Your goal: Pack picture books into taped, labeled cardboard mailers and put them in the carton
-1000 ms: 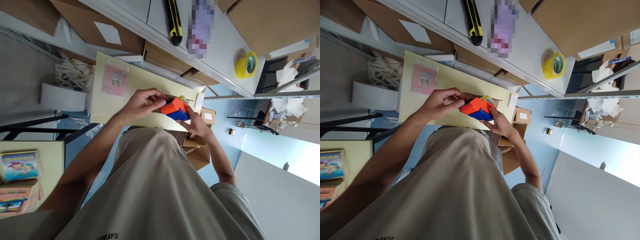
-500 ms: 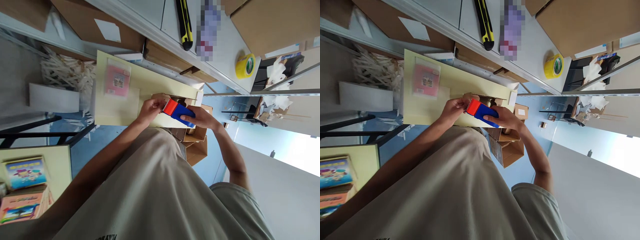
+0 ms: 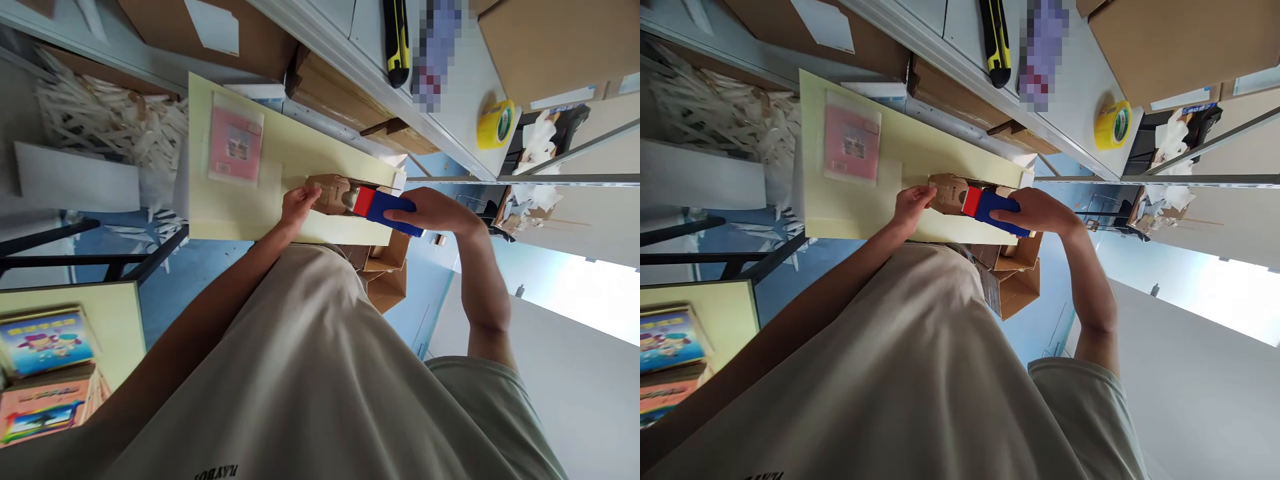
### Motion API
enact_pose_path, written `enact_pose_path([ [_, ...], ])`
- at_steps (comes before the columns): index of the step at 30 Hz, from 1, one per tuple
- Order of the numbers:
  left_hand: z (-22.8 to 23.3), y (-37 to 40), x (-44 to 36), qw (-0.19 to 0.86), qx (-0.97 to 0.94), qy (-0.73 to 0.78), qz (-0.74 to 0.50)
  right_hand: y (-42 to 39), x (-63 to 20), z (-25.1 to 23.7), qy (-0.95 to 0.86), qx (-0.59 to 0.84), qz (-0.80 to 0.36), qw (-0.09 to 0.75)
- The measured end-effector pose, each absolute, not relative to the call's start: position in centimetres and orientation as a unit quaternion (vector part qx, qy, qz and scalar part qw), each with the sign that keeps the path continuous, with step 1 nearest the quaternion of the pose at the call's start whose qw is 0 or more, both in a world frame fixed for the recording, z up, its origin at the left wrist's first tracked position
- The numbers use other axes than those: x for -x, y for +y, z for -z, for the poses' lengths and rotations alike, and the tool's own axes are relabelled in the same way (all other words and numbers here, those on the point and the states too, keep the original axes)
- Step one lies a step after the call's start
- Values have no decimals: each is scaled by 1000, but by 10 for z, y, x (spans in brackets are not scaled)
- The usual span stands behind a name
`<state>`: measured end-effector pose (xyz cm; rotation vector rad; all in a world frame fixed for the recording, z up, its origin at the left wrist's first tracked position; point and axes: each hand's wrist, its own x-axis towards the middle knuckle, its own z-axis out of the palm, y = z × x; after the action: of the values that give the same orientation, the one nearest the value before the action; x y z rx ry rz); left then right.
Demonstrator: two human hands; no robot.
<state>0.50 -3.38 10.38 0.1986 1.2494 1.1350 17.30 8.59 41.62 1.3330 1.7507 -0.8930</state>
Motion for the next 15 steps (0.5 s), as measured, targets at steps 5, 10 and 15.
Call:
enact_pose_path([
  [5, -90, -32, -11, 660, -102, 572, -476, 84, -164, -402, 696, -516, 334, 369],
  [10, -81, -31, -22, 663, -112, 570, -472, 83, -164, -393, 700, -519, 321, 371],
  [15, -75, -32, -31, 635, -129, 588, -483, 78, -163, -391, 701, -527, 311, 365],
])
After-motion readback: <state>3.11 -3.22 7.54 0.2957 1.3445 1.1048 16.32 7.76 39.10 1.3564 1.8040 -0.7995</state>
